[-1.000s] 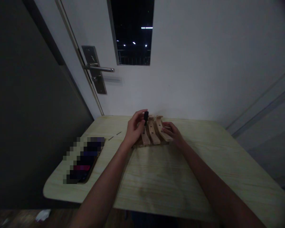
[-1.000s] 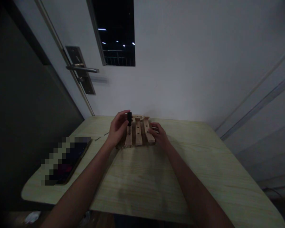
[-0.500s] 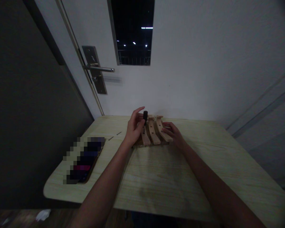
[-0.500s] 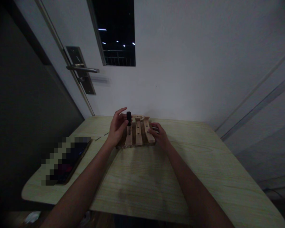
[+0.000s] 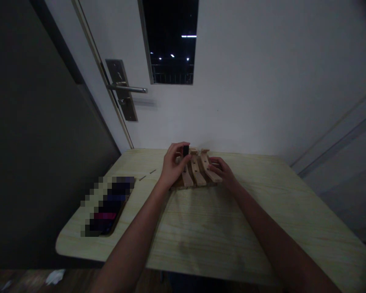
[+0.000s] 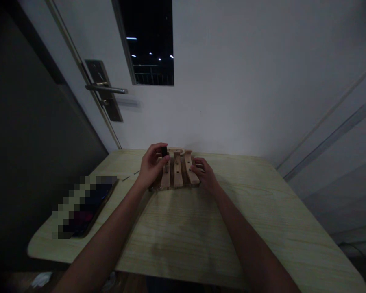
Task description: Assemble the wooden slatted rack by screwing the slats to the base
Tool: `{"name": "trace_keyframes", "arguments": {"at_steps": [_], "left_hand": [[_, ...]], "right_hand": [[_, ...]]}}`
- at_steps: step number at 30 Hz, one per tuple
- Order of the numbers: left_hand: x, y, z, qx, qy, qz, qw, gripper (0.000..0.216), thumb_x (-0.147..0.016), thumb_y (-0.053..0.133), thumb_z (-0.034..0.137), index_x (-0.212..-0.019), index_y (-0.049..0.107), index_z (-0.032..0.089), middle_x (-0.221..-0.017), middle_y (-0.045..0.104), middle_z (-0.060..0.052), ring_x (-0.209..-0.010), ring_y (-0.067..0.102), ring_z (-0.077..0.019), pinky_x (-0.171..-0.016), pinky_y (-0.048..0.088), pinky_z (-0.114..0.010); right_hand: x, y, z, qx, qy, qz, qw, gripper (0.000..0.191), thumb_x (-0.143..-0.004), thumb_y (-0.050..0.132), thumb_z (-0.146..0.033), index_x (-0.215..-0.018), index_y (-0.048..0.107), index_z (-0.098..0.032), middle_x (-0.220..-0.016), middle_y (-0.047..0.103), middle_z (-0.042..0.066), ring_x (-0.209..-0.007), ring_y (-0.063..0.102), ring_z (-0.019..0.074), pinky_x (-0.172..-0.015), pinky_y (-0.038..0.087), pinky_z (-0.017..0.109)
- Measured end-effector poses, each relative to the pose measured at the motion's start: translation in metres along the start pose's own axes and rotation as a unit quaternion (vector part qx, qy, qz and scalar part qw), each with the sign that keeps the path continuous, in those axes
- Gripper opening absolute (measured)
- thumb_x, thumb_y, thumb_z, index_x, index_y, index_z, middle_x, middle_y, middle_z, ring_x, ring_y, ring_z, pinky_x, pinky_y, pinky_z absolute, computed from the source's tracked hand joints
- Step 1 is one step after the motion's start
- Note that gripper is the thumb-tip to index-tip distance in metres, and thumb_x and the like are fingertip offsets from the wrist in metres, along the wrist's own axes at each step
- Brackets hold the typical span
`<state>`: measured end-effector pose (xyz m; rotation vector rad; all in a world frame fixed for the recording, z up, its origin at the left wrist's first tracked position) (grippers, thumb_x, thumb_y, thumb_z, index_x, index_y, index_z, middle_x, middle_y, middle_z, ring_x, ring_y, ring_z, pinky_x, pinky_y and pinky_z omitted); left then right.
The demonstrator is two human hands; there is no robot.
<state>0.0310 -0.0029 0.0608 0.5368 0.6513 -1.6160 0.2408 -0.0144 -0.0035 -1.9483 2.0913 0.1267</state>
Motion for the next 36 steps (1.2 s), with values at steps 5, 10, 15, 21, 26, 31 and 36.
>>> {"name": "trace_keyframes", "arguments": {"at_steps": [5, 10, 15, 21, 26, 31, 36], "left_hand": [[0.0009, -0.0007, 0.0003, 0.02, -0.001, -0.042, 0.999, 0.034, -0.088, 0.049, 0.028, -0.122, 0.052, 0.03, -0.105, 0.062, -0.005, -0.09, 0.059, -0.0163, -0.083, 0.049, -0.035], [0.0003, -0.0002, 0.0043, 0.028, 0.004, -0.03, 0.999, 0.026, -0.086, 0.053, 0.027, -0.111, 0.058, 0.028, -0.107, 0.06, -0.005, -0.097, 0.058, -0.0169, -0.086, 0.049, -0.035], [-0.0017, -0.0012, 0.0075, 0.002, 0.026, -0.01, 1.0, 0.024, -0.078, 0.063, 0.023, -0.102, 0.063, 0.026, -0.105, 0.055, -0.004, -0.099, 0.055, -0.0167, -0.083, 0.049, -0.032], [0.0002, -0.0035, 0.0041, 0.008, 0.011, -0.024, 1.0, 0.039, -0.082, 0.054, 0.019, -0.12, 0.052, 0.028, -0.101, 0.059, -0.004, -0.089, 0.057, -0.0152, -0.08, 0.049, -0.031], [0.0008, -0.0034, 0.0054, -0.008, 0.023, -0.02, 0.999, 0.027, -0.085, 0.052, 0.022, -0.111, 0.057, 0.026, -0.101, 0.06, -0.004, -0.093, 0.058, -0.0156, -0.082, 0.049, -0.032], [-0.0019, -0.0021, 0.009, -0.061, 0.052, 0.006, 0.997, 0.034, -0.072, 0.07, 0.025, -0.105, 0.059, 0.025, -0.1, 0.056, -0.003, -0.088, 0.055, -0.0137, -0.076, 0.048, -0.028], [-0.0023, -0.0015, 0.0073, -0.041, 0.031, 0.024, 0.998, 0.025, -0.076, 0.067, 0.023, -0.1, 0.061, 0.025, -0.096, 0.057, -0.002, -0.087, 0.056, -0.0137, -0.075, 0.048, -0.028]], "right_hand": [[-0.0003, -0.0001, -0.0001, 0.004, 0.007, 0.002, 1.0, 0.043, -0.069, 0.067, -0.052, -0.099, 0.054, -0.024, -0.11, 0.06, 0.008, -0.096, 0.06, 0.0229, -0.082, 0.05, 0.041], [-0.0003, 0.0003, 0.0002, 0.003, -0.006, 0.005, 1.0, 0.042, -0.069, 0.067, -0.053, -0.097, 0.054, -0.025, -0.109, 0.06, 0.007, -0.096, 0.061, 0.023, -0.081, 0.051, 0.041], [-0.0001, 0.0002, 0.0004, -0.001, -0.001, -0.004, 1.0, 0.041, -0.07, 0.067, -0.051, -0.099, 0.054, -0.025, -0.11, 0.06, 0.007, -0.099, 0.06, 0.023, -0.084, 0.05, 0.041], [-0.0004, -0.0012, 0.0022, 0.009, -0.005, -0.004, 1.0, 0.04, -0.071, 0.066, -0.051, -0.099, 0.054, -0.025, -0.11, 0.061, 0.007, -0.097, 0.061, 0.0225, -0.083, 0.05, 0.04], [-0.0007, -0.0009, 0.003, 0.006, -0.006, 0.0, 1.0, 0.041, -0.07, 0.066, -0.052, -0.099, 0.055, -0.025, -0.11, 0.06, 0.007, -0.097, 0.06, 0.0229, -0.083, 0.05, 0.041], [-0.0006, 0.0002, -0.0007, 0.007, -0.009, -0.002, 1.0, 0.043, -0.069, 0.067, -0.054, -0.099, 0.055, -0.025, -0.11, 0.061, 0.007, -0.096, 0.061, 0.0231, -0.083, 0.051, 0.042], [0.0002, -0.0001, 0.0, 0.001, -0.007, -0.003, 1.0, 0.041, -0.07, 0.066, -0.052, -0.1, 0.055, -0.026, -0.109, 0.061, 0.007, -0.098, 0.061, 0.0233, -0.083, 0.05, 0.041]]}}
Point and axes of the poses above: each hand's wrist, its own x-axis away from the middle knuckle, its own y-axis out of the palm, z = x × y, the point moved 2 cm from there along -x, towards the middle knuckle
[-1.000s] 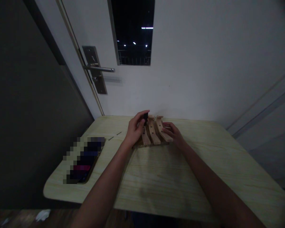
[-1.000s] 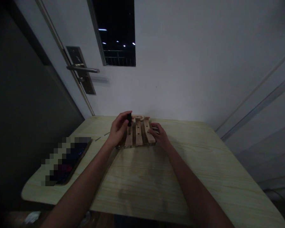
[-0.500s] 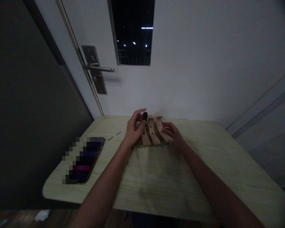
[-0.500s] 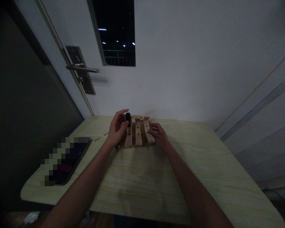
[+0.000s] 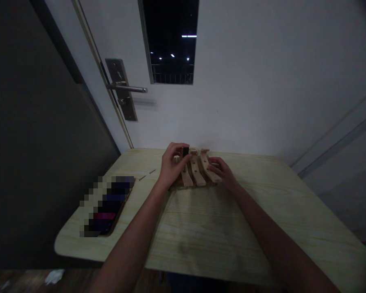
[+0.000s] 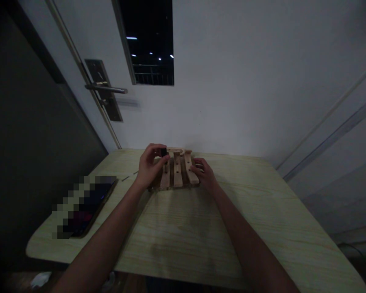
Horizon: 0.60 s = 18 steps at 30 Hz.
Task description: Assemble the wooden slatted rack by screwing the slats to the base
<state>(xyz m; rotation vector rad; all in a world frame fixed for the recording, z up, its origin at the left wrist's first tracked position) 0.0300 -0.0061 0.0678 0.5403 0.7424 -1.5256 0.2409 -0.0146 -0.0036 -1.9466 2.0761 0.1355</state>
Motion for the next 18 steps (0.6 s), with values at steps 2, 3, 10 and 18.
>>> {"name": "trace_keyframes", "arguments": {"at_steps": [2, 3, 10, 18], "left_hand": [[0.0012, 0.0005, -0.0007, 0.023, -0.023, -0.003, 0.999, 0.028, -0.078, 0.064, 0.023, -0.105, 0.059, 0.026, -0.096, 0.058, -0.002, -0.088, 0.057, -0.0144, -0.076, 0.049, -0.029], [0.0018, 0.0006, -0.0008, 0.034, -0.03, -0.005, 0.999, 0.032, -0.079, 0.063, 0.023, -0.11, 0.057, 0.027, -0.097, 0.059, -0.002, -0.089, 0.057, -0.0147, -0.077, 0.049, -0.029], [0.0037, 0.0006, 0.0001, 0.064, -0.034, -0.033, 0.997, 0.025, -0.086, 0.053, 0.026, -0.111, 0.057, 0.026, -0.103, 0.06, -0.004, -0.095, 0.058, -0.0164, -0.083, 0.049, -0.033], [0.0022, 0.0013, -0.0023, 0.02, -0.017, -0.011, 1.0, 0.03, -0.077, 0.066, 0.023, -0.106, 0.059, 0.027, -0.1, 0.057, -0.002, -0.088, 0.056, -0.0139, -0.077, 0.048, -0.029]], "right_hand": [[0.0003, -0.0004, 0.0011, -0.002, -0.001, 0.002, 1.0, 0.039, -0.071, 0.066, -0.05, -0.099, 0.055, -0.026, -0.11, 0.06, 0.007, -0.099, 0.06, 0.0233, -0.083, 0.05, 0.041], [0.0003, -0.0006, 0.0015, -0.002, -0.001, 0.003, 1.0, 0.038, -0.071, 0.066, -0.05, -0.098, 0.055, -0.026, -0.11, 0.06, 0.007, -0.098, 0.06, 0.0232, -0.083, 0.05, 0.041], [-0.0002, -0.0011, 0.0021, 0.0, 0.004, -0.004, 1.0, 0.039, -0.071, 0.066, -0.049, -0.1, 0.054, -0.025, -0.112, 0.059, 0.007, -0.099, 0.059, 0.0229, -0.083, 0.05, 0.04], [0.0002, -0.0001, 0.0006, -0.011, 0.009, -0.004, 1.0, 0.041, -0.07, 0.067, -0.05, -0.099, 0.054, -0.025, -0.109, 0.06, 0.007, -0.095, 0.061, 0.0226, -0.079, 0.051, 0.039]]}}
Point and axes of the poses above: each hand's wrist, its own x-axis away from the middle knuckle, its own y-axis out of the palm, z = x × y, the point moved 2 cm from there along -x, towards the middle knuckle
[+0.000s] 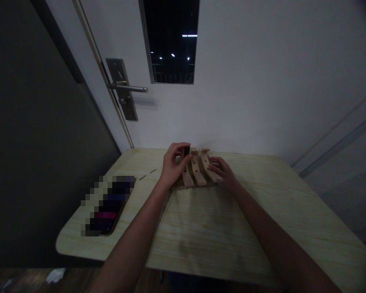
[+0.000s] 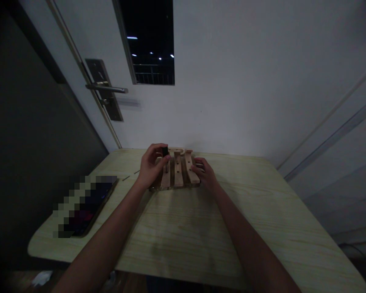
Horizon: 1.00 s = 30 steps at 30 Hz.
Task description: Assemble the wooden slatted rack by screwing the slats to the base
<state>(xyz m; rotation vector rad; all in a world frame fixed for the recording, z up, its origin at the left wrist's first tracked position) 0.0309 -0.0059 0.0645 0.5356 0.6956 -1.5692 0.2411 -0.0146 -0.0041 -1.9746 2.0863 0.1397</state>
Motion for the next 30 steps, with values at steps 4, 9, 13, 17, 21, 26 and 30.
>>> {"name": "trace_keyframes", "arguments": {"at_steps": [4, 9, 13, 17, 21, 26, 30], "left_hand": [[0.0009, 0.0002, -0.0019, 0.041, -0.017, -0.009, 0.999, 0.036, -0.081, 0.061, 0.024, -0.115, 0.053, 0.028, -0.098, 0.06, -0.002, -0.088, 0.058, -0.0142, -0.079, 0.049, -0.03], [0.0011, 0.0007, 0.0001, 0.058, -0.001, -0.018, 0.998, 0.025, -0.085, 0.055, 0.024, -0.109, 0.057, 0.026, -0.104, 0.06, -0.004, -0.096, 0.058, -0.0152, -0.086, 0.047, -0.031], [0.0007, 0.0018, -0.0025, 0.032, -0.01, -0.008, 0.999, 0.033, -0.077, 0.066, 0.025, -0.109, 0.057, 0.026, -0.101, 0.06, -0.003, -0.091, 0.058, -0.0143, -0.082, 0.048, -0.031], [0.0001, 0.0021, -0.0057, 0.016, -0.014, 0.008, 1.0, 0.035, -0.073, 0.069, 0.023, -0.106, 0.057, 0.026, -0.102, 0.058, -0.002, -0.089, 0.057, -0.0138, -0.078, 0.048, -0.029], [0.0003, 0.0021, -0.0035, 0.031, -0.017, 0.001, 0.999, 0.032, -0.078, 0.064, 0.022, -0.108, 0.055, 0.026, -0.101, 0.059, -0.003, -0.092, 0.058, -0.0144, -0.078, 0.048, -0.028], [0.0012, 0.0022, 0.0, 0.05, -0.014, -0.012, 0.999, 0.032, -0.083, 0.057, 0.022, -0.115, 0.051, 0.026, -0.104, 0.059, -0.004, -0.094, 0.058, -0.0143, -0.081, 0.048, -0.029], [0.0008, 0.0029, -0.0009, 0.053, -0.007, -0.01, 0.999, 0.026, -0.082, 0.059, 0.023, -0.108, 0.053, 0.025, -0.103, 0.059, -0.003, -0.094, 0.058, -0.0139, -0.082, 0.047, -0.029]], "right_hand": [[-0.0018, -0.0004, 0.0009, 0.007, -0.006, 0.0, 1.0, 0.041, -0.069, 0.067, -0.051, -0.097, 0.055, -0.025, -0.108, 0.061, 0.007, -0.096, 0.06, 0.0229, -0.081, 0.05, 0.04], [-0.0015, -0.0007, 0.001, 0.011, -0.008, 0.0, 1.0, 0.04, -0.07, 0.067, -0.051, -0.098, 0.055, -0.025, -0.109, 0.06, 0.007, -0.096, 0.06, 0.0227, -0.081, 0.05, 0.039], [-0.0004, -0.0006, 0.0008, 0.004, -0.004, -0.006, 1.0, 0.039, -0.071, 0.066, -0.05, -0.099, 0.055, -0.025, -0.112, 0.059, 0.007, -0.096, 0.06, 0.0227, -0.08, 0.051, 0.039], [-0.0012, -0.0008, 0.0019, 0.004, -0.002, -0.001, 1.0, 0.04, -0.07, 0.067, -0.051, -0.099, 0.055, -0.025, -0.111, 0.06, 0.008, -0.097, 0.061, 0.0229, -0.081, 0.051, 0.039], [-0.0017, -0.0008, 0.0021, 0.011, -0.008, 0.001, 1.0, 0.041, -0.07, 0.067, -0.052, -0.099, 0.055, -0.025, -0.111, 0.06, 0.008, -0.095, 0.061, 0.0224, -0.08, 0.051, 0.039], [-0.001, -0.0003, 0.0003, 0.005, -0.006, 0.004, 1.0, 0.042, -0.069, 0.068, -0.052, -0.098, 0.055, -0.025, -0.112, 0.06, 0.008, -0.096, 0.06, 0.0233, -0.081, 0.05, 0.04], [-0.0007, 0.0001, -0.0004, 0.005, -0.005, 0.011, 1.0, 0.042, -0.067, 0.068, -0.052, -0.097, 0.055, -0.025, -0.111, 0.06, 0.008, -0.095, 0.061, 0.0236, -0.082, 0.05, 0.041]]}}
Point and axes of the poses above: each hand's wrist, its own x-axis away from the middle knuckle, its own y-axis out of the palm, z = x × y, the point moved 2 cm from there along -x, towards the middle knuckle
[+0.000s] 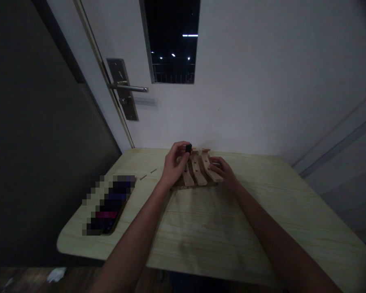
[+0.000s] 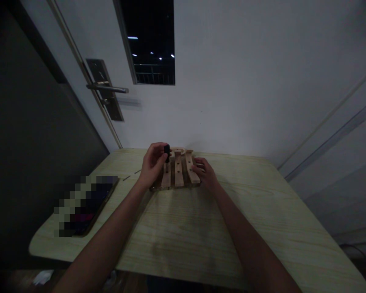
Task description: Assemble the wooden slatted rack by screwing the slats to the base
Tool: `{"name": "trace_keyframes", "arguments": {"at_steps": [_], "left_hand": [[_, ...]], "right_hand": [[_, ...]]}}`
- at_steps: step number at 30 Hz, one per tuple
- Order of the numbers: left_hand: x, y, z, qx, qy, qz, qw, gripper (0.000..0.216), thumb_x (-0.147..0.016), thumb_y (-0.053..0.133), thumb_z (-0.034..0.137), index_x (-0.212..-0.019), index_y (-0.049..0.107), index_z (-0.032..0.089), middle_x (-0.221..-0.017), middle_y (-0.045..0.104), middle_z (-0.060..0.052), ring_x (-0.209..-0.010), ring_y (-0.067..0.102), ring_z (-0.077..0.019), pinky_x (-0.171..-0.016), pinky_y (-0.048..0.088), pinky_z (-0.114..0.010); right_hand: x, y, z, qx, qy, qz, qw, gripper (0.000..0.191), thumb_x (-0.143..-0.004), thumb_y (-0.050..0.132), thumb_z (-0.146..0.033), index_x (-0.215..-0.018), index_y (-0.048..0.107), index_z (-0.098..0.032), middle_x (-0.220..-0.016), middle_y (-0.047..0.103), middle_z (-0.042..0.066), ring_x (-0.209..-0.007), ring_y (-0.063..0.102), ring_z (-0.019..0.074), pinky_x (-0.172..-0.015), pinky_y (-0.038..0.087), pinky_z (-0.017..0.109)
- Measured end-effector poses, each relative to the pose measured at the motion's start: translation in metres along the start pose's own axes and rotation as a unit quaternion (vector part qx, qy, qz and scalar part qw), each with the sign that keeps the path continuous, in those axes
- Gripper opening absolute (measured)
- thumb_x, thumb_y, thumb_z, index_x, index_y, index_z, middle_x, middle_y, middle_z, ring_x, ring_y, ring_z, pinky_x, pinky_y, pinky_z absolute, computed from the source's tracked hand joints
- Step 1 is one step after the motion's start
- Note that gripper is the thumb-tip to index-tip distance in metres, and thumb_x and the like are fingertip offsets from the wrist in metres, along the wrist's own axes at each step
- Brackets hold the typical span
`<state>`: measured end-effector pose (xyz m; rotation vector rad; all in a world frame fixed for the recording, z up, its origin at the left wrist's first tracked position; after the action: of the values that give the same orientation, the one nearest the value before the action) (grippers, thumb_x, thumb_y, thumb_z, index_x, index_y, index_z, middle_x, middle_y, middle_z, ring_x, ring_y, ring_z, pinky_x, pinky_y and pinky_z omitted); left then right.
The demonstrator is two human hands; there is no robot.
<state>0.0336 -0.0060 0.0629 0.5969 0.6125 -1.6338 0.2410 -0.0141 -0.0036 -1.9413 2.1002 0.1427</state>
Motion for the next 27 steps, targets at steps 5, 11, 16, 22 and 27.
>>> {"name": "trace_keyframes", "arguments": {"at_steps": [5, 11, 16, 22, 27], "left_hand": [[-0.0009, 0.0013, -0.0013, 0.016, -0.008, 0.011, 1.0, 0.032, -0.075, 0.068, 0.022, -0.102, 0.05, 0.024, -0.09, 0.057, 0.001, -0.083, 0.057, -0.0108, -0.073, 0.046, -0.024], [-0.0009, 0.0007, -0.0001, -0.007, -0.002, 0.022, 1.0, 0.027, -0.078, 0.064, 0.023, -0.102, 0.053, 0.025, -0.093, 0.058, -0.001, -0.086, 0.057, -0.012, -0.077, 0.046, -0.026], [-0.001, -0.002, 0.0024, -0.064, 0.004, 0.038, 0.997, 0.025, -0.077, 0.065, 0.023, -0.1, 0.057, 0.025, -0.101, 0.055, -0.002, -0.085, 0.054, -0.0122, -0.074, 0.047, -0.027], [-0.0009, -0.0018, 0.0013, -0.051, -0.01, 0.032, 0.998, 0.027, -0.077, 0.065, 0.023, -0.103, 0.058, 0.025, -0.093, 0.06, -0.001, -0.083, 0.057, -0.0123, -0.073, 0.046, -0.026], [0.0, -0.0014, 0.0034, -0.027, -0.019, 0.015, 0.999, 0.039, -0.08, 0.061, 0.022, -0.118, 0.051, 0.027, -0.091, 0.062, -0.002, -0.083, 0.059, -0.0133, -0.074, 0.048, -0.028]], "right_hand": [[-0.0002, 0.0001, 0.0012, -0.004, 0.001, -0.007, 1.0, 0.039, -0.069, 0.067, -0.05, -0.098, 0.055, -0.025, -0.109, 0.06, 0.007, -0.096, 0.061, 0.023, -0.082, 0.05, 0.04], [-0.0008, -0.0006, 0.0009, 0.0, 0.002, -0.01, 1.0, 0.04, -0.07, 0.067, -0.048, -0.099, 0.055, -0.024, -0.111, 0.059, 0.008, -0.097, 0.06, 0.0226, -0.082, 0.05, 0.039], [-0.0004, -0.0001, 0.0002, -0.001, 0.004, -0.013, 1.0, 0.041, -0.07, 0.067, -0.049, -0.1, 0.055, -0.024, -0.11, 0.06, 0.008, -0.096, 0.06, 0.0223, -0.082, 0.05, 0.04], [-0.0001, -0.0005, 0.0011, 0.002, 0.007, -0.014, 1.0, 0.04, -0.07, 0.067, -0.05, -0.099, 0.055, -0.025, -0.11, 0.06, 0.007, -0.097, 0.06, 0.0228, -0.08, 0.051, 0.039], [0.0, -0.0004, 0.0001, 0.006, 0.002, -0.008, 1.0, 0.041, -0.07, 0.067, -0.052, -0.099, 0.055, -0.025, -0.112, 0.06, 0.007, -0.098, 0.06, 0.0227, -0.082, 0.051, 0.04]]}}
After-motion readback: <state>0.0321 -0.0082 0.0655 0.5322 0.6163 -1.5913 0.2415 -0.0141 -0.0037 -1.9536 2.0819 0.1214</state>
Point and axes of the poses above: each hand's wrist, its own x-axis away from the middle knuckle, its own y-axis out of the palm, z = x × y, the point moved 2 cm from there along -x, towards the middle knuckle
